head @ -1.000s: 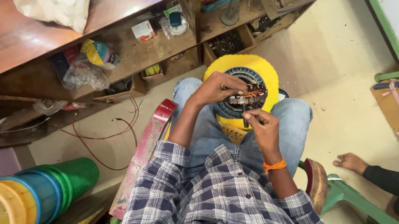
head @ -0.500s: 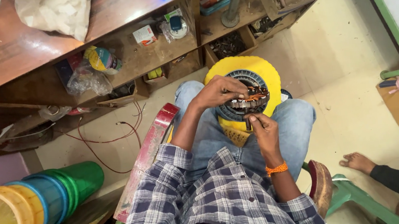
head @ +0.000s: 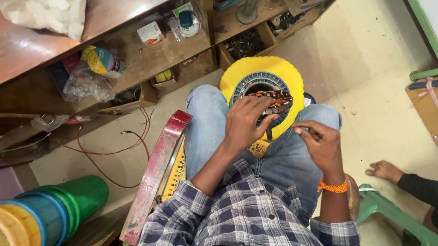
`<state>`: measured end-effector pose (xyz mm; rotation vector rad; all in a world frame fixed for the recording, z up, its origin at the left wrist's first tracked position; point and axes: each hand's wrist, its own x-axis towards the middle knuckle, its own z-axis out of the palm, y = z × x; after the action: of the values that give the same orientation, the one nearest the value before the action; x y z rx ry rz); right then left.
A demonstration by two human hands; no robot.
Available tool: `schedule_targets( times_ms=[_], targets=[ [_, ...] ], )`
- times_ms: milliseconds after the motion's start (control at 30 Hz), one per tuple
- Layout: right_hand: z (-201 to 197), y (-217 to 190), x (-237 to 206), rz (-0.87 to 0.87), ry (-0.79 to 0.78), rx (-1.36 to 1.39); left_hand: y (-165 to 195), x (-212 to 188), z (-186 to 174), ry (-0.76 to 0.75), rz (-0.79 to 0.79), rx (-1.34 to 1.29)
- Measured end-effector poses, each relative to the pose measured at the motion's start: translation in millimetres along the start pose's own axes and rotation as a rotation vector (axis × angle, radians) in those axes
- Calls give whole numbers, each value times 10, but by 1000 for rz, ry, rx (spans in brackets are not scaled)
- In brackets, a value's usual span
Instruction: The person sits on a stool and works on a small electrical component, likely a motor stator, resting on a yellow container. They use their hands to adjust and arrange copper windings within the component throughout the clip.
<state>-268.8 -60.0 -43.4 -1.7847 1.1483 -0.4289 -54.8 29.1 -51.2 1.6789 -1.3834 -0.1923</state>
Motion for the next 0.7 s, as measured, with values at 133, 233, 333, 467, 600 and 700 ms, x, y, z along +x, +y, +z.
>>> schedule_targets(
  times_ms=[133, 233, 333, 467, 600, 700],
  targets=[
    [-62, -345, 202, -232, 11, -140, -125, -84, 66, 54, 70, 66],
    [-42, -510, 412, -410, 18, -167, -187, -129, 106, 78, 116, 87],
    [44, -577, 599, -471, 5, -212, -218, -127, 129, 92, 133, 84],
    [165, -510, 776, -596, 5, -189, -173, -103, 106, 100, 135, 80],
    [261, -388, 927, -411, -27, -181, 17, -68, 37, 126, 34, 105],
    [340, -379, 927, -246, -76, -17, 118, 42, -27, -5, -234, 94]
  ],
)
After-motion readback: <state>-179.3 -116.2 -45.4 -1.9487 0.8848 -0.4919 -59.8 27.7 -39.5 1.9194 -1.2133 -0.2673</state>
